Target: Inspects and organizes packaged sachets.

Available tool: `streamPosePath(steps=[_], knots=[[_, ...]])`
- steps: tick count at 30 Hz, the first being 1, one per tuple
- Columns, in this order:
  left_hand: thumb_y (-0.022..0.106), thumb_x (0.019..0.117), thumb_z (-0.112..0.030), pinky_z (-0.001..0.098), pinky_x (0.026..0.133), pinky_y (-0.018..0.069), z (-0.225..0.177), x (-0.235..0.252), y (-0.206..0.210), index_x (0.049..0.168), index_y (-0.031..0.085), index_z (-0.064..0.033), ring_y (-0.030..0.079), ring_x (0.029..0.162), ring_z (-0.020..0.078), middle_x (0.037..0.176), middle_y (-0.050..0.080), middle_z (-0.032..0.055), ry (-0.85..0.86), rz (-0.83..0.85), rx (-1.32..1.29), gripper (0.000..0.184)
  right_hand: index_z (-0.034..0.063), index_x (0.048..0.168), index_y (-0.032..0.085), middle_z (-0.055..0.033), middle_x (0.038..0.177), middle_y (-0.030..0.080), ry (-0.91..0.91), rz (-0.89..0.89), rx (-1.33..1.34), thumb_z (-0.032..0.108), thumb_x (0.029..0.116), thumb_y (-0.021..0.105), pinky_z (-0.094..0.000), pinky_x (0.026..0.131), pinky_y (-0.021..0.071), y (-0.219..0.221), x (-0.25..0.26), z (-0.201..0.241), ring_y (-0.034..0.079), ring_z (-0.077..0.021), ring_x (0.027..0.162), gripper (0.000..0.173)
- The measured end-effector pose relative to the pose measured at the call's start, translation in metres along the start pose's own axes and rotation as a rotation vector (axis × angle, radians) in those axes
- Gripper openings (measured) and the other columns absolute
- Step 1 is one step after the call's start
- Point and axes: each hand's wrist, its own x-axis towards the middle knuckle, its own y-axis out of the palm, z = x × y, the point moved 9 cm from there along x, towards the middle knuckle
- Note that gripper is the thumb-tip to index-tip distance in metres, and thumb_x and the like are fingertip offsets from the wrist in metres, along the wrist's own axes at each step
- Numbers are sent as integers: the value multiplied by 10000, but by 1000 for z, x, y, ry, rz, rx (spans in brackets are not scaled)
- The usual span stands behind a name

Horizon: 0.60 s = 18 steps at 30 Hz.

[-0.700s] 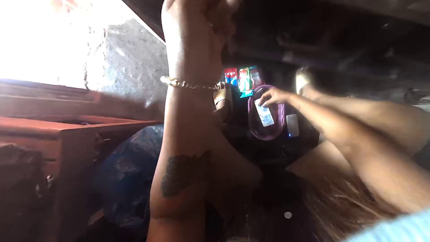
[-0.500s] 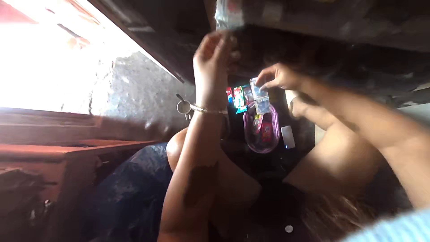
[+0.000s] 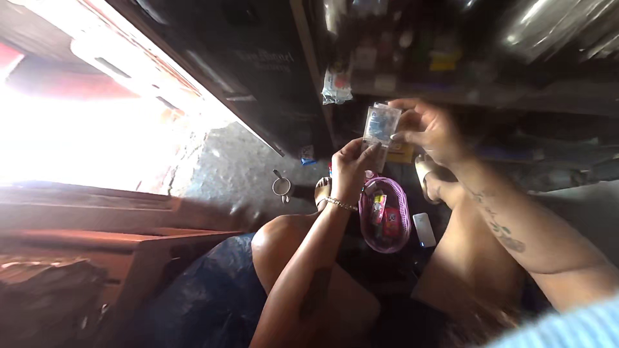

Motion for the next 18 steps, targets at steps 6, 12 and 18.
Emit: streamPosePath(steps=[6, 12, 18], knots=[[621, 1014, -99, 316, 788, 615, 0, 4, 0, 1063, 703, -4, 714, 828, 115, 904, 734, 45, 34, -80, -22, 134, 12, 1309, 623, -24, 981, 699, 17, -155, -118, -6, 959, 617, -225, 807, 566, -25, 0, -3, 663, -57, 860, 350], [621, 1014, -104, 296, 762, 605, 1, 6, 1, 1048, 711, -7, 704, 799, 99, 881, 732, 36, 41, -77, -6, 136, 54, 1197, 658, 44, 872, 654, 127, -184, -47, 128, 1054, 535, -159, 536, 472, -28, -10, -11, 548, 3, 614, 204], [639, 994, -64, 296, 782, 612, 2, 2, 8, 1045, 706, 3, 713, 817, 103, 890, 735, 42, 65, -37, 10, 108, 12, 1287, 577, 56, 762, 596, -11, -110, -59, 120, 979, 648, -165, 563, 480, -19, -14, -1, 532, 0, 593, 333]])
